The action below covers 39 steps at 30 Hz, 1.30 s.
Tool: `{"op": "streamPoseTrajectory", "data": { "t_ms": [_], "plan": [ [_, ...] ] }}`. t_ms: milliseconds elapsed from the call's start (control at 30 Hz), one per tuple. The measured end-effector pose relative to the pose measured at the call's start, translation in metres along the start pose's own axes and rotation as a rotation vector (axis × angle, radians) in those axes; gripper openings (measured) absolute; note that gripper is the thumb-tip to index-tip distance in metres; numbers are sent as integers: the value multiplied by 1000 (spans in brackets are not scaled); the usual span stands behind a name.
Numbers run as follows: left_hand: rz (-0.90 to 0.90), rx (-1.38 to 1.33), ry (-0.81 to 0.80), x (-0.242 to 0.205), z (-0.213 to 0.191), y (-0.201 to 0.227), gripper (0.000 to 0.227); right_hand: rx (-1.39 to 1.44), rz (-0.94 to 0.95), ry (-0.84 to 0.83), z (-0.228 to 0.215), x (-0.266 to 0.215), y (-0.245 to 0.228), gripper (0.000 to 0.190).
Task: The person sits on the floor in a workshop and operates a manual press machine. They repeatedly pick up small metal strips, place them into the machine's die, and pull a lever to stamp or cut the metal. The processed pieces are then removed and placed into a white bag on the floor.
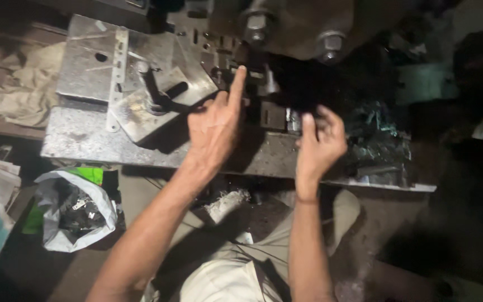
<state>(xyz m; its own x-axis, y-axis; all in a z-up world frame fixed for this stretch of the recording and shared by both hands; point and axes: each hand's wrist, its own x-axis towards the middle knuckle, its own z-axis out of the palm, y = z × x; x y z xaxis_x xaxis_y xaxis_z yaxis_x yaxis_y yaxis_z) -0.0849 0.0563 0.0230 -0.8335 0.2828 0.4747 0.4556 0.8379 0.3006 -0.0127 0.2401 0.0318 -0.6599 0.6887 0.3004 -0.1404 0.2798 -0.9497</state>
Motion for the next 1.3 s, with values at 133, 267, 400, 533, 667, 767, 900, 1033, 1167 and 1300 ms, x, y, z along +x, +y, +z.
{"op": "streamPoseTrajectory", "data": {
  "t_ms": [133,267,400,533,667,767,900,1033,1167,1300],
  "plan": [
    [55,-74,-12,-6,-10,-4,81,-161,-10,90,-59,-11,27,20],
    [120,-261,30,-34,-22,0,73,-370,-183,1,-82,-5,33,18],
    [57,-392,-47,-57,-21,12,59,-615,-248,-155,-65,3,15,22],
    [92,-407,9,-61,-16,11,45,-708,-329,-180,-37,-2,4,27],
    [66,-447,-17,-62,-20,8,42,-800,-226,-166,-23,-2,2,32],
    [81,-449,11,-63,-17,8,40,-816,-145,-155,-21,-6,7,32],
    [112,-468,17,-66,-15,4,41,-635,-66,-110,-28,-13,6,33],
    [115,-477,12,-69,-12,-1,46,-779,-322,-3,-39,5,7,41],
    [109,-439,14,-69,-9,0,45,-885,-408,-10,-43,25,18,25],
    [131,-477,18,-70,-10,-4,48,-792,-321,-14,-45,26,18,12]
  ]
}}
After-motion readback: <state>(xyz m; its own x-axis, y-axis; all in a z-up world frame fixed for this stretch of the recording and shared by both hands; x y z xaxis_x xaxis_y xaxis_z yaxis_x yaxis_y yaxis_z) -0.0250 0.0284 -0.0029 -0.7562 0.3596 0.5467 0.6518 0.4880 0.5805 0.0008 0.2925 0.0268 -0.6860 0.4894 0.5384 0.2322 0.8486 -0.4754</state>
